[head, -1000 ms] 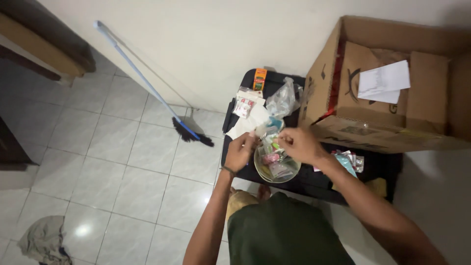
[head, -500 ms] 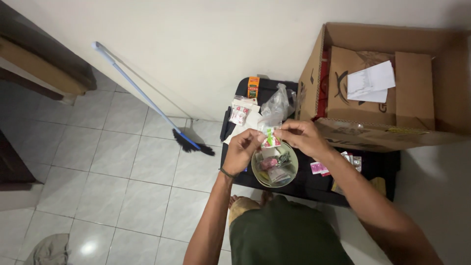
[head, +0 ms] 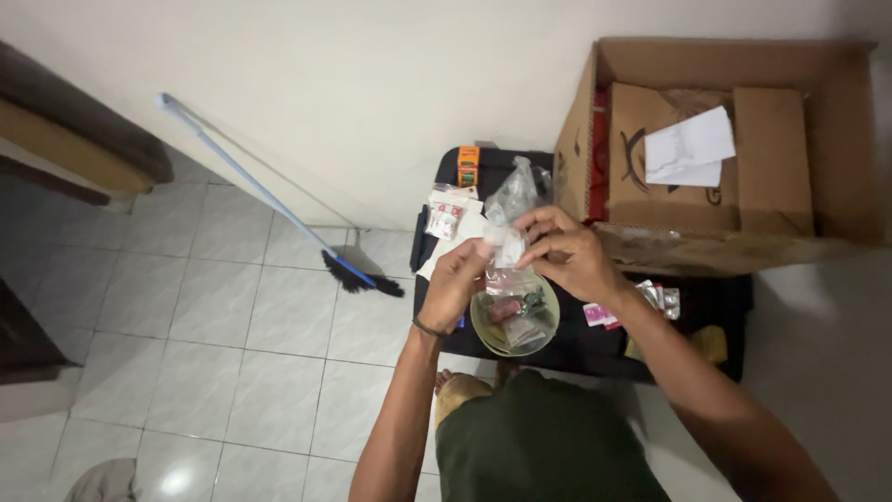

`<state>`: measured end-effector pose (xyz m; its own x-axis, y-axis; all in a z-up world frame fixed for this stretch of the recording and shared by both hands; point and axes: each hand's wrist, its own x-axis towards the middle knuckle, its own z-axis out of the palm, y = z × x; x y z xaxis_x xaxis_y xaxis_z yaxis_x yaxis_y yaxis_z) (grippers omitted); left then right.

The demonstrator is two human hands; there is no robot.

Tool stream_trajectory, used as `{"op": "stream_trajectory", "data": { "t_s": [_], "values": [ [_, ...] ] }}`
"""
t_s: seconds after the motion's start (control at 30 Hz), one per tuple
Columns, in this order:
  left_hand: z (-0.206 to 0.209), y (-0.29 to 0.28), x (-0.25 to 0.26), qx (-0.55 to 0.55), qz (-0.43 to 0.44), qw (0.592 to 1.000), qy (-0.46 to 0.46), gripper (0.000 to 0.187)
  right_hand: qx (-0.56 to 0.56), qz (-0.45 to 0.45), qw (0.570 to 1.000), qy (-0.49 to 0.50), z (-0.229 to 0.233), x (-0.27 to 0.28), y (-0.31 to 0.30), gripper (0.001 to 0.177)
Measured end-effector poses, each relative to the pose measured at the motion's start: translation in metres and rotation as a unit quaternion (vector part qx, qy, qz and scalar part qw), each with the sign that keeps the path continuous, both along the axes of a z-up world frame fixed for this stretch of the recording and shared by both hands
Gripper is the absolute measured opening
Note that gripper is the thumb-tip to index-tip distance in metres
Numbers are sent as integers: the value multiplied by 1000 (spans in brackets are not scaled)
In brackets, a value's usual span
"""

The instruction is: The person sorts through packets of medication, a small box, and several small plastic bags, moving them between a small container and a larger cardboard box.

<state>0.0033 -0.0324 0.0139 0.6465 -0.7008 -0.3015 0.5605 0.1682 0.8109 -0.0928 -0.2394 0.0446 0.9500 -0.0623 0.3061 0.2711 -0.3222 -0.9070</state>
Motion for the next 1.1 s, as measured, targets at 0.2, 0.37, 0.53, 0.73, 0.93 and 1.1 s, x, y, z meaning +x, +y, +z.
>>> {"op": "stream_trajectory", "data": {
  "t_s": [0.2,0.37,0.53,0.73,0.93,1.1],
  "values": [
    [4,-18,-7,28,-23,991,-132,9,134,-85,982,101,0,-18,3,30],
    [-9,-23,-9,-25,-30,989,-141,16,172,-100,973,121,-8,-30,4,39],
    [-15,-20,-7,24,-58,978,-197,12,141,-126,972,140,-18,-34,8,21],
    [-11,-31,-16,181,-72,937,-291,20,38,-103,974,200,-59,-64,-18,19],
    [-26,-70,-51,112,-170,919,-336,15,26,-240,925,293,-172,-137,-76,23],
    [-46,-116,-81,161,-244,865,-408,18,-119,-363,853,356,-208,-192,-105,23]
  ]
}}
